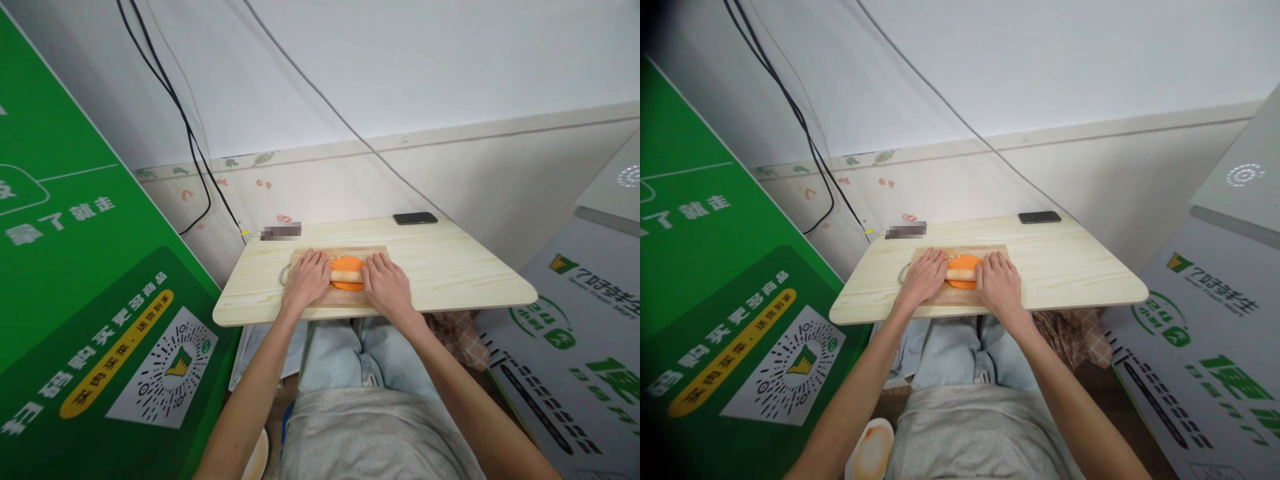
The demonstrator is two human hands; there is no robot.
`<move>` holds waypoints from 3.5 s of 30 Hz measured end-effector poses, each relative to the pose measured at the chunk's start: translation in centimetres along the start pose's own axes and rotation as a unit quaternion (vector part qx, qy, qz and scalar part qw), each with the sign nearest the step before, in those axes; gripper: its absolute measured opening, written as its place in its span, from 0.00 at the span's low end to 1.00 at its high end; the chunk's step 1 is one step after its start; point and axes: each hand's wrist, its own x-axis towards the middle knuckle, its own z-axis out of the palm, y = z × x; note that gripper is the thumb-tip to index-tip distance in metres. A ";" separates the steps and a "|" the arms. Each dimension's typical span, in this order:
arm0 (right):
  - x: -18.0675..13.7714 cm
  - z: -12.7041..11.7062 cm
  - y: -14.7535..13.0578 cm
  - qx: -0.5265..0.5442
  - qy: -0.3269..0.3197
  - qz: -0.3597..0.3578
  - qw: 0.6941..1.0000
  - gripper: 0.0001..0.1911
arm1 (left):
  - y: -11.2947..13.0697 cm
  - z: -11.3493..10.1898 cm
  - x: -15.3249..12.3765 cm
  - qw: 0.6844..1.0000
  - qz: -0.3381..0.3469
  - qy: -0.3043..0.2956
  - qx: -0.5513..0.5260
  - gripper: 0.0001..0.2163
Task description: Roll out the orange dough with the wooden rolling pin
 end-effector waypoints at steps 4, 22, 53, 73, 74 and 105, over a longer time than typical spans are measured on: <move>-0.7 -0.1 -0.3 0.007 0.012 0.000 1.000 0.31 | 0.1 -0.1 -0.6 1.000 0.001 0.008 -0.001 0.25; 1.4 -0.6 0.7 -0.010 -0.039 -0.030 0.999 0.29 | -1.7 -2.5 -0.8 0.990 0.083 -0.089 -0.071 0.31; 5.6 0.5 0.9 0.076 -0.219 -0.113 0.966 0.44 | -3.6 -3.0 2.5 0.964 0.207 -0.090 -0.137 0.35; 6.6 0.2 1.8 0.118 -0.288 -0.152 0.938 0.44 | -3.1 -3.0 2.6 0.965 0.195 -0.110 -0.134 0.35; 6.7 0.2 1.9 0.119 -0.292 -0.153 0.936 0.44 | -3.1 -3.0 2.6 0.965 0.198 -0.112 -0.134 0.35; 6.7 0.7 2.6 0.158 -0.278 -0.164 0.933 0.45 | -1.5 -3.8 3.1 0.971 0.168 -0.129 -0.114 0.41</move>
